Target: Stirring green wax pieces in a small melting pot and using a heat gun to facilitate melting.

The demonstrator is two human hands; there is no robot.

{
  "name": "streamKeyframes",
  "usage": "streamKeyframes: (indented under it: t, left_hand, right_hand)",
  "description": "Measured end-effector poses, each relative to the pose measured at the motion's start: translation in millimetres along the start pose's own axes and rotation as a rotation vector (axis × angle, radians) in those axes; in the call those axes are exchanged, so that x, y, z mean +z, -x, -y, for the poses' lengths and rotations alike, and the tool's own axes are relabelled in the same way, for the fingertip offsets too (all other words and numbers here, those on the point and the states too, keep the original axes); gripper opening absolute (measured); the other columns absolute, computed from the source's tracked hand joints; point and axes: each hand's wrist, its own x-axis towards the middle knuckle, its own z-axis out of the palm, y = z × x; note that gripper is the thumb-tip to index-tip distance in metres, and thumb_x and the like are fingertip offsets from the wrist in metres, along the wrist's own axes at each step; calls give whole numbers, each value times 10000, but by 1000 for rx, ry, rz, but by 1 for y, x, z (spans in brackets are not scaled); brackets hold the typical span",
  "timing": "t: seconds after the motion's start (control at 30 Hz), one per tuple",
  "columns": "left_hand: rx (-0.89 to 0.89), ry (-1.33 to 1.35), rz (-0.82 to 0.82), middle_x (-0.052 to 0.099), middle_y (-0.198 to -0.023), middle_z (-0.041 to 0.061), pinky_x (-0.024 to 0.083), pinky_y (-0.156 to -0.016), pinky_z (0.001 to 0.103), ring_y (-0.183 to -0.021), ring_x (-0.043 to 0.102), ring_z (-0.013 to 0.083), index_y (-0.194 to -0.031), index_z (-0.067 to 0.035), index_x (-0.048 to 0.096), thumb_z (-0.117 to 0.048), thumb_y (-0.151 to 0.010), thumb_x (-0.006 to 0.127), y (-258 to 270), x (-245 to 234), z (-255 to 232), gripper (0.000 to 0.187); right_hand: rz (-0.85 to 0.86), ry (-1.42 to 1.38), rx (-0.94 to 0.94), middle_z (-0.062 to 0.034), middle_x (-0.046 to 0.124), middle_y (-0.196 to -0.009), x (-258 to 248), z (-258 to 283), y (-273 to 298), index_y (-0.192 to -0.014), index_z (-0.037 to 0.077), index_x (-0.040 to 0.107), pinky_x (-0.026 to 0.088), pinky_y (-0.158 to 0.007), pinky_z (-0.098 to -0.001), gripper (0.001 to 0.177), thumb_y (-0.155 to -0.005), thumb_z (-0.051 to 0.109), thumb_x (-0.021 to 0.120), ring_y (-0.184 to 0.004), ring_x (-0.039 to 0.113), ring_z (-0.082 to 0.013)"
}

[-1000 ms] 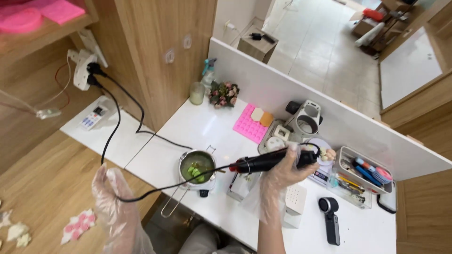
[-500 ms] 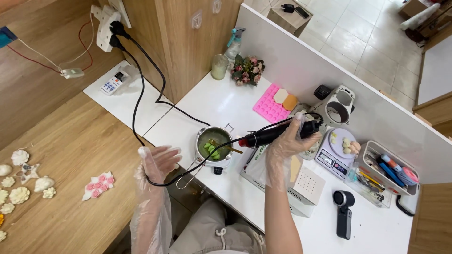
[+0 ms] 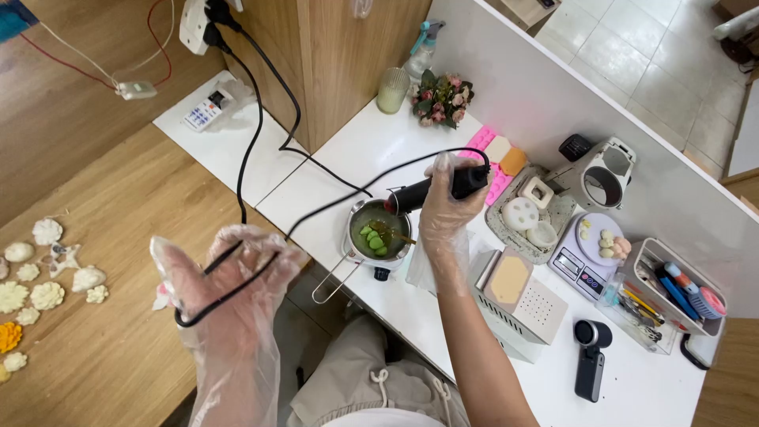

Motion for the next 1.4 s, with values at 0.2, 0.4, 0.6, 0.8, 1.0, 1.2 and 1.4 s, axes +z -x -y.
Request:
streamKeyframes:
  t: [0.2,0.4,0.6,0.8,1.0,1.2,1.4]
  left_hand:
    - [-6,337,-36,667,-938,189,625,-846,398,-968,710,390,-1046,23,630,-786,-996,406,-12,-12,-6,841]
    - [-44,352,-63,658,-910,179,645,-825,402,-953,708,392,-1013,7,635,-799,-957,435,-10,-9,-6,833]
    - [-34,382,-47,653,-939,184,646,-849,420,-969,693,401,-1007,8,632,-804,-936,459,-9,-13,-6,833]
    - [-64,398,-37,640,-919,188,663,-859,440,-958,687,407,-975,9,618,-801,-909,460,-8,-10,-9,828]
    - [-46,427,51,631,-929,198,640,-840,431,-994,684,436,-968,14,617,-792,-966,439,-5,-11,-5,826]
    - [-62,427,59,630,-917,194,640,-834,420,-985,685,437,-978,33,630,-788,-960,438,-7,-12,0,843]
    - [-49,460,68,651,-947,190,642,-867,428,-982,696,409,-992,-7,623,-778,-954,479,-7,-18,0,785]
  right_hand:
    - [29,-62,93,-32,630,-944,7,3,9,-1151,81,472,577,-774,-291,276,-1032,164,707,-819,658,-124]
    - [-50,27,112,-57,644,-879,11,-2,13,-1123,79,484,573,-731,-301,253,-1029,165,703,-772,655,-139]
    - [-19,19,116,-40,626,-893,11,-2,16,-1140,92,453,570,-734,-291,285,-1031,178,702,-793,650,-128]
    - [-27,2,72,-37,607,-886,10,-6,17,-1130,93,454,572,-737,-300,283,-1038,176,707,-791,651,-135]
    - [-7,55,50,-33,615,-905,3,-4,15,-1155,104,452,571,-753,-287,276,-1054,186,695,-824,650,-122]
    - [-15,-5,17,-29,603,-968,-6,-2,14,-1183,98,459,562,-785,-285,296,-1023,149,703,-852,639,-119]
    - [43,119,-26,-39,623,-984,-9,6,14,-1187,83,481,559,-819,-280,248,-1065,110,695,-888,636,-119]
